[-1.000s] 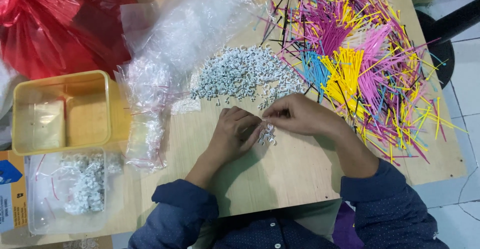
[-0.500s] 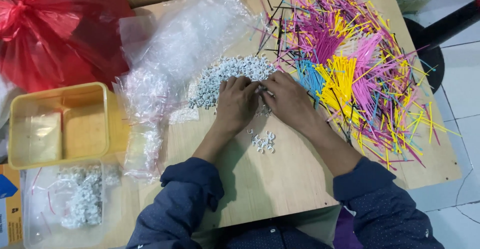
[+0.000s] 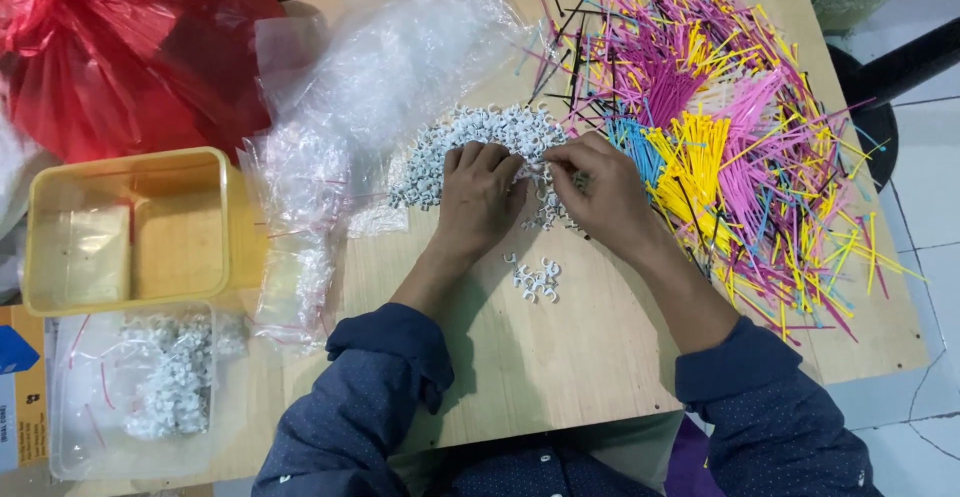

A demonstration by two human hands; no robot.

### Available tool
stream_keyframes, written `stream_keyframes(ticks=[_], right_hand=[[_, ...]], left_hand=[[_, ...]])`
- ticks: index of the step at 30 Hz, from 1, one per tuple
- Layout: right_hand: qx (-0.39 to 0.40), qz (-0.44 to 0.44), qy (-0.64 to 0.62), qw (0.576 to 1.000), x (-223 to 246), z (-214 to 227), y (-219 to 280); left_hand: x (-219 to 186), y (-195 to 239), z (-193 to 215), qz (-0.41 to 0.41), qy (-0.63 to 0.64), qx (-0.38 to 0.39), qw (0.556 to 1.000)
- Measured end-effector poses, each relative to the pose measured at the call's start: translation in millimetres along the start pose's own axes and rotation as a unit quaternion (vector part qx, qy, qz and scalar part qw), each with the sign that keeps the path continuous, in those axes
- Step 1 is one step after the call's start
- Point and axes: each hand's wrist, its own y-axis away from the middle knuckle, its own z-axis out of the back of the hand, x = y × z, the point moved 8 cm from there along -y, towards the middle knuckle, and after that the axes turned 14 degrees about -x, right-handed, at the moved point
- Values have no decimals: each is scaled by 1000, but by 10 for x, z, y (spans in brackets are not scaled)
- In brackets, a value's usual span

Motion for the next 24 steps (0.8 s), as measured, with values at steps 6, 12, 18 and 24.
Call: stream_keyframes(ticks=[6, 12, 18, 24], right_hand=[[0, -52, -57, 997, 23, 141, 45], [28, -51, -95, 994, 157, 180, 40], [36, -51, -80, 995, 193, 197, 68], [27, -60, -73, 995, 91, 216, 87]], left_hand=[[14, 22, -47, -6, -22, 8, 1000], [-16, -17, 20, -22, -25, 4, 999], [-211, -99, 184, -11, 37, 17, 999], [-320, -15, -26, -49, 17, 72, 996]])
